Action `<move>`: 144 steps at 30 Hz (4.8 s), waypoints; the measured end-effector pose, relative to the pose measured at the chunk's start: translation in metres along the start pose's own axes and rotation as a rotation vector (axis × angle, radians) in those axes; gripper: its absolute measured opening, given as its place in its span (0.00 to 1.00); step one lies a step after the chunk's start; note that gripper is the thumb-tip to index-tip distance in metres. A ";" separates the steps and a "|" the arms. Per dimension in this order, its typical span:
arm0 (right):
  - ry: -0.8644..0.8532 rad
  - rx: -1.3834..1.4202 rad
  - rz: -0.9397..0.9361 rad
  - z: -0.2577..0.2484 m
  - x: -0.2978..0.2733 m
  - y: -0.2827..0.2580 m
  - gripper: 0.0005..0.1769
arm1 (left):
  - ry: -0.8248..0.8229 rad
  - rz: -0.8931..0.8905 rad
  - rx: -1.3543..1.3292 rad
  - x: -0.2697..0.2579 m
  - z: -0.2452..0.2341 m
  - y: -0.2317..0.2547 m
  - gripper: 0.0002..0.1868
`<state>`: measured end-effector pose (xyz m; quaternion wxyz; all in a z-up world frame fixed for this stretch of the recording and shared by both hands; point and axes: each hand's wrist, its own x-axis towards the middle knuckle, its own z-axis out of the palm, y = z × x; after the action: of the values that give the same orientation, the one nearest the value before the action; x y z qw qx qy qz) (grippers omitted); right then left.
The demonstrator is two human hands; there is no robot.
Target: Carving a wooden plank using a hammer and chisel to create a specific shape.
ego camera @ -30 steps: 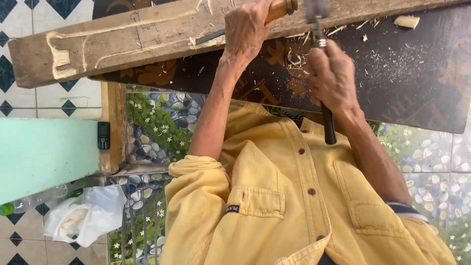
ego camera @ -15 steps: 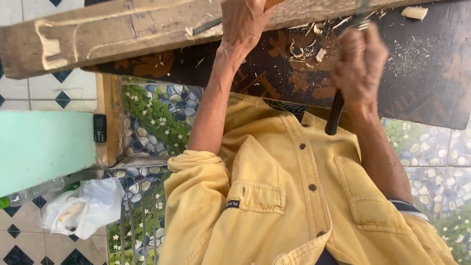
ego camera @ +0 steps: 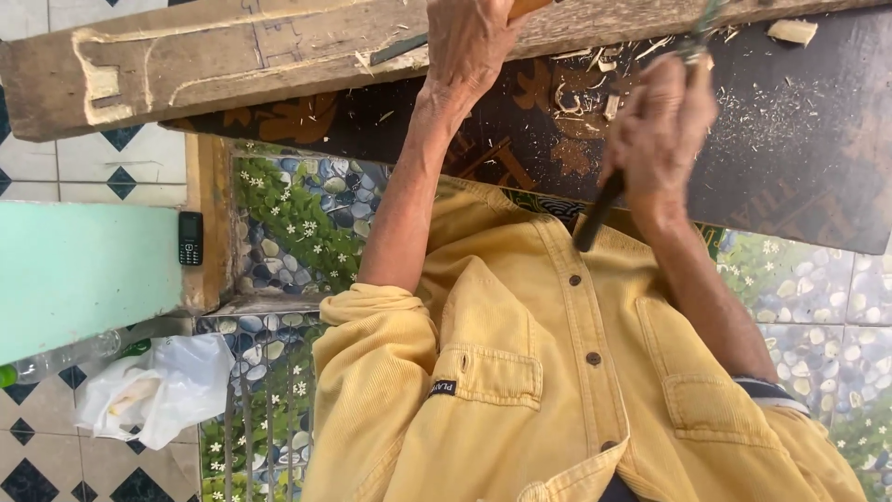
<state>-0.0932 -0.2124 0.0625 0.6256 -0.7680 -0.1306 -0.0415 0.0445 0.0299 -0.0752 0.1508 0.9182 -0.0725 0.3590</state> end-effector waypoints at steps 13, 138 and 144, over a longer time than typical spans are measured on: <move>0.026 0.002 0.104 0.011 0.005 0.002 0.13 | -0.021 0.048 0.044 -0.004 0.013 -0.003 0.36; -0.113 0.147 0.266 -0.087 -0.001 0.010 0.13 | -0.620 0.276 -0.115 0.047 -0.107 -0.025 0.56; -0.027 0.152 0.381 -0.129 -0.011 0.047 0.09 | -0.558 0.288 -0.125 0.041 -0.098 -0.026 0.57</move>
<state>-0.0793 -0.3480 0.0426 0.6764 -0.7300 0.0057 0.0979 0.0178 0.0859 0.0151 0.1290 0.9505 -0.2622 0.1056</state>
